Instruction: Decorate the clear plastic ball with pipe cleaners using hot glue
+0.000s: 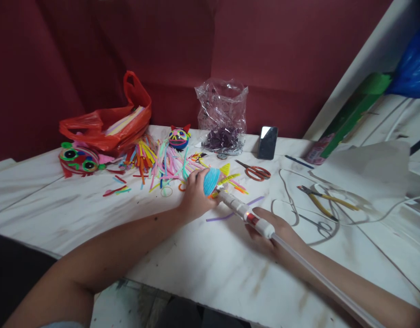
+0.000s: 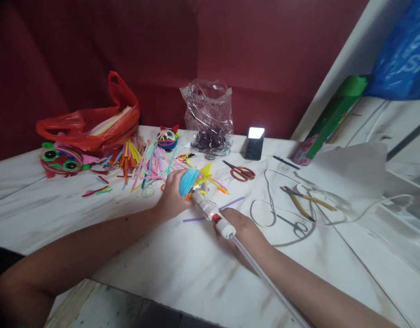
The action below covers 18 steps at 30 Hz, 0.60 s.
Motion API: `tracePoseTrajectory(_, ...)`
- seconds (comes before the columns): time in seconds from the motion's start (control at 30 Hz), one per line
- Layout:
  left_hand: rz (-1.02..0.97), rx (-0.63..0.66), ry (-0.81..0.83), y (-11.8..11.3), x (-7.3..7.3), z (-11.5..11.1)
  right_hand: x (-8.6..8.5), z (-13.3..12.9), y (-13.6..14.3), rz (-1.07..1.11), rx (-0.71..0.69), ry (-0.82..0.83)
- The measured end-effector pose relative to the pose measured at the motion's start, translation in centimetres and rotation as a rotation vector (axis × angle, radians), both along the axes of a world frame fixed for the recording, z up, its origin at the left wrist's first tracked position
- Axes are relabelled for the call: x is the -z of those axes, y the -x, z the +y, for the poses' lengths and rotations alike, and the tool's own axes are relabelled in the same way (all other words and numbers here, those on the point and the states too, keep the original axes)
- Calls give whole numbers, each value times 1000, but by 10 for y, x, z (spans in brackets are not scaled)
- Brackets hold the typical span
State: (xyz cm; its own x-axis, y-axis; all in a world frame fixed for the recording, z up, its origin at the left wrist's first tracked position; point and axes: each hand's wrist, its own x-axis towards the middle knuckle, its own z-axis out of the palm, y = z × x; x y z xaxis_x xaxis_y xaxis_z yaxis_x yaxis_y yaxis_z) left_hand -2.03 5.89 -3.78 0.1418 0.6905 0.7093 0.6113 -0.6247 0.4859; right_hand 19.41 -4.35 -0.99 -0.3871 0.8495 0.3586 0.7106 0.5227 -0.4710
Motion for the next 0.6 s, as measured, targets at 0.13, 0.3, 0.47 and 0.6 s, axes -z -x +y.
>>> tracePoseTrajectory(0.13,3,7,16,1,0,-1,2,0,1,-1,-3,15)
tracePoseTrajectory(0.3,-8,-3,25,1,-1,-2,3,0,0,6,-46,-33)
tracePoseTrajectory(0.47,-7,-37,7,0,-1,0,-6,-4,-2,37,-49,-89)
tracePoseTrajectory(0.6,17,-49,8,1,-2,0,-11,-6,-3,36,22,-90)
